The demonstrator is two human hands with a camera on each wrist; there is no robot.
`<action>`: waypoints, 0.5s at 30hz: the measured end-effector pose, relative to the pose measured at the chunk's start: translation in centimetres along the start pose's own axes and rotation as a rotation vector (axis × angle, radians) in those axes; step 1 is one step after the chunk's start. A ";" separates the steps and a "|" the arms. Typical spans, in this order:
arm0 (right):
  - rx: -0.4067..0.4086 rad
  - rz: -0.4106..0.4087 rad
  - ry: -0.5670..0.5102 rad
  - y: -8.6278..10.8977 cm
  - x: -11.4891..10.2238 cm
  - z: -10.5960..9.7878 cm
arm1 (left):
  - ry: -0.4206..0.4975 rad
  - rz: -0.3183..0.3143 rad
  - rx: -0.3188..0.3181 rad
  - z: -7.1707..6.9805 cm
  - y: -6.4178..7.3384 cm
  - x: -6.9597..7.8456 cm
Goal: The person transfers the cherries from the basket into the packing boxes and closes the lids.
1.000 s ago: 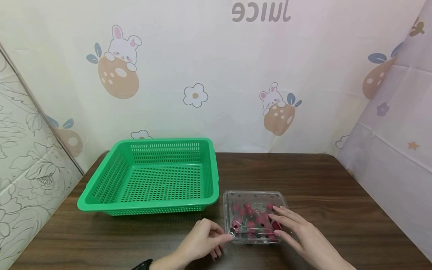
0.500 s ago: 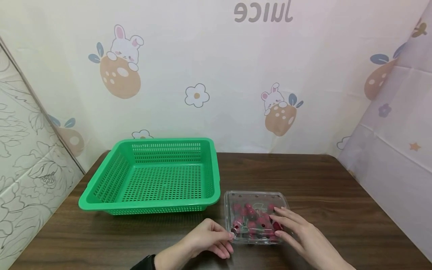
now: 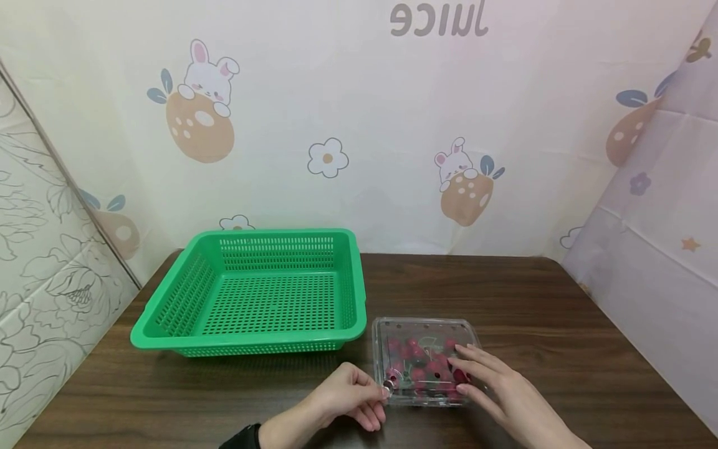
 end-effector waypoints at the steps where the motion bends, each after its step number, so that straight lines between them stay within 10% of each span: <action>1: 0.000 0.000 0.002 0.0 0.0 0.0 | -0.024 0.012 0.009 0.0 0.0 0.1; 15: -0.029 -0.018 0.019 -0.2 -0.1 0.0 | -0.833 0.299 0.345 -2.1 3.3 3.9</action>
Point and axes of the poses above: each hand's wrist, its own y-axis away from the middle knuckle, its own z-axis out of the palm, x = y × z, the point moved 6 cm from there along -y, towards the middle knuckle, and after that the axes turned 10 degrees about -y, right-handed, at the moved point
